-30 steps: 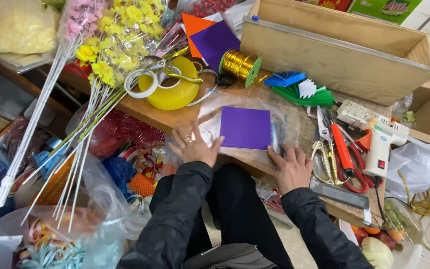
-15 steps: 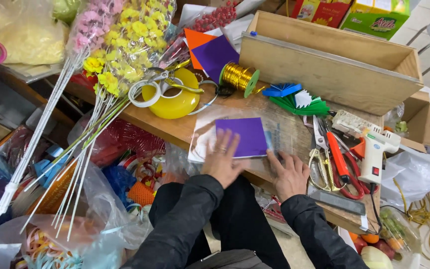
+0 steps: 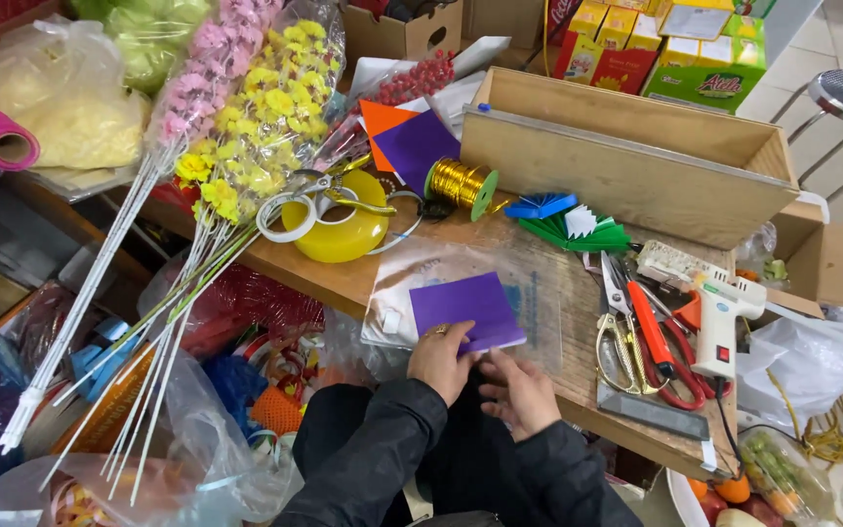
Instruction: The person is crafting paper fans by folding colored paper and cutting it to size with a utility knife.
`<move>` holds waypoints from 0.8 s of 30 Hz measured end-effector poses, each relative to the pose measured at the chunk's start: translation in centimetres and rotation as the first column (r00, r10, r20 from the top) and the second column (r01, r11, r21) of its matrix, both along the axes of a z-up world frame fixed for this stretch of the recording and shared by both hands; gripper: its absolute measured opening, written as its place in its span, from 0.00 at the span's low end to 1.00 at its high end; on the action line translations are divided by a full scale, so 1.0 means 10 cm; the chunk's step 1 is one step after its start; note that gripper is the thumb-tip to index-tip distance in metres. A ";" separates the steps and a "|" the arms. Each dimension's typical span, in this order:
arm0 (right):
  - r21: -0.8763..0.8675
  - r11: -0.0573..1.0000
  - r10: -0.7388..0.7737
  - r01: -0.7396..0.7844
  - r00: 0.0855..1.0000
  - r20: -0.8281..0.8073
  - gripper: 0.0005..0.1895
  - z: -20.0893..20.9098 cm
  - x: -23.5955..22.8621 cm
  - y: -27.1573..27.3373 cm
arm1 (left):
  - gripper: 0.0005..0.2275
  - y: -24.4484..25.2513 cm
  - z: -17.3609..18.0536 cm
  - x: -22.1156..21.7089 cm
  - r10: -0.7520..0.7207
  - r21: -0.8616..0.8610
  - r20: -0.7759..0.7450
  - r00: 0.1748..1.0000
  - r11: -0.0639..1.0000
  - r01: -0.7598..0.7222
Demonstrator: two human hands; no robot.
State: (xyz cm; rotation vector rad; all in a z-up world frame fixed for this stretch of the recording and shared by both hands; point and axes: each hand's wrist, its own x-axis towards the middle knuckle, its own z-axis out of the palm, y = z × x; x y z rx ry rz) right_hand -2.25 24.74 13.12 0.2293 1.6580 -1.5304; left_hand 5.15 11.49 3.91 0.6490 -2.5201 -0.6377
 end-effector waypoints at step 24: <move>0.438 0.897 0.288 -0.054 -0.680 -0.674 0.17 -0.64 -0.63 -0.48 | 0.26 -0.57 -0.52 -0.08 -0.068 -0.445 -0.070 0.995 0.895 0.030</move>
